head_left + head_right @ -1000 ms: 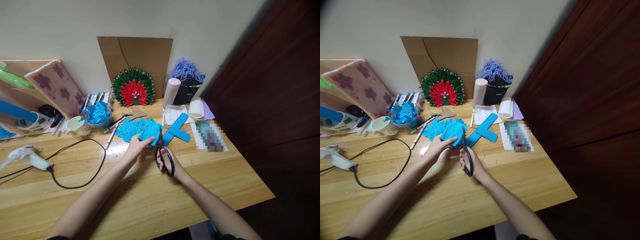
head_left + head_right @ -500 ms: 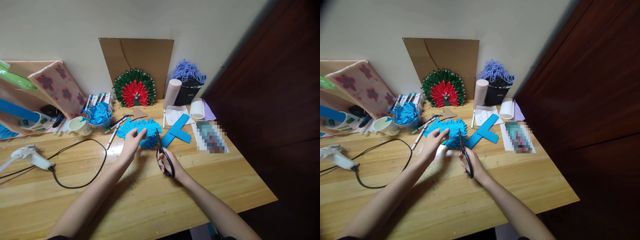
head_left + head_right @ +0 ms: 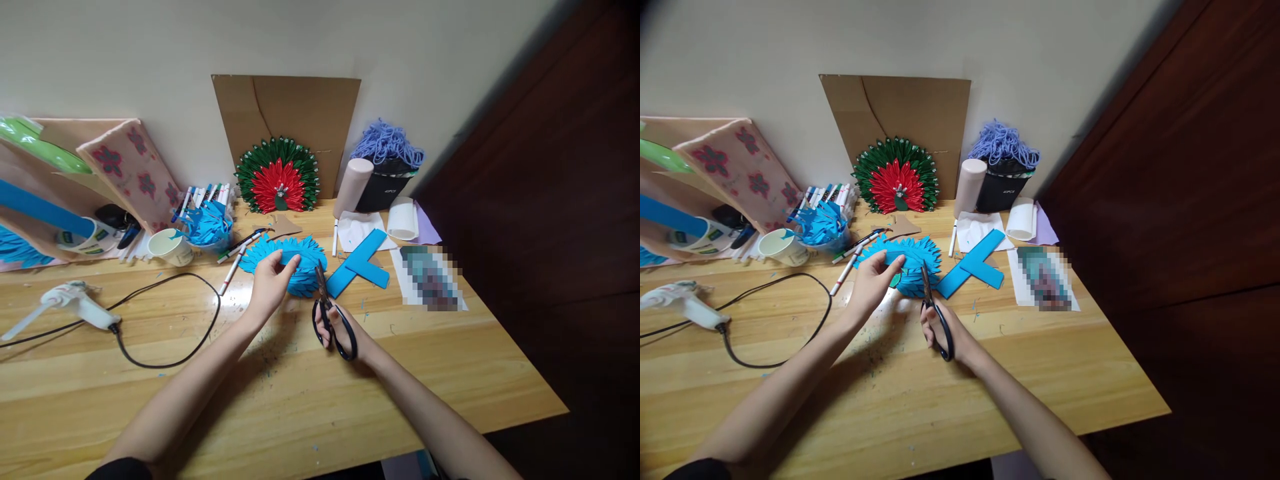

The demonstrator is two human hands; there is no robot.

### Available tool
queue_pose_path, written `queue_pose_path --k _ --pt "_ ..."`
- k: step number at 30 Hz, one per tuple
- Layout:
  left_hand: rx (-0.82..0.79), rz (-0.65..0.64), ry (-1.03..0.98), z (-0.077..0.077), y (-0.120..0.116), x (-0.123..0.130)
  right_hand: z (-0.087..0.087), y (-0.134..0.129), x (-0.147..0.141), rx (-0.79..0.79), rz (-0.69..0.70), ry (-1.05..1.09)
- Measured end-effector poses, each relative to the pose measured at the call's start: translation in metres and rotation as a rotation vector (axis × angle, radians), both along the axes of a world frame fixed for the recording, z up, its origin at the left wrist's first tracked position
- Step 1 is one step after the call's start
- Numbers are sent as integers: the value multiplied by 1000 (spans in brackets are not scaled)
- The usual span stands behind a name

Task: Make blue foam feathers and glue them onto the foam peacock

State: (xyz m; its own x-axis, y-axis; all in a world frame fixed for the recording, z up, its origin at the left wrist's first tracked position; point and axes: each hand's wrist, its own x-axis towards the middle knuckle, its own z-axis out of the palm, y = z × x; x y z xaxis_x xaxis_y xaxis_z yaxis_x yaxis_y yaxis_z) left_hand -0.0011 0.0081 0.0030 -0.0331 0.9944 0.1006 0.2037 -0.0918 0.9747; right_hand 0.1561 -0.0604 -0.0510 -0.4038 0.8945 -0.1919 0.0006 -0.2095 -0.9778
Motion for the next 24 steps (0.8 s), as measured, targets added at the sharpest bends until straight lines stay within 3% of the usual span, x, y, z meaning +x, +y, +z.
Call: queue_pose_path --k 3,13,18,24 --pt "-9 -20 -2 -1 0 -1 -1 1 0 -22 -3 -2" --pt "-30 19 -49 8 4 -5 27 4 -6 -119 -35 15" --pt "-104 42 -125 10 5 -8 19 4 -3 -76 2 -15" --pt "-35 -19 -115 7 7 -9 11 3 -1 -28 39 -42"
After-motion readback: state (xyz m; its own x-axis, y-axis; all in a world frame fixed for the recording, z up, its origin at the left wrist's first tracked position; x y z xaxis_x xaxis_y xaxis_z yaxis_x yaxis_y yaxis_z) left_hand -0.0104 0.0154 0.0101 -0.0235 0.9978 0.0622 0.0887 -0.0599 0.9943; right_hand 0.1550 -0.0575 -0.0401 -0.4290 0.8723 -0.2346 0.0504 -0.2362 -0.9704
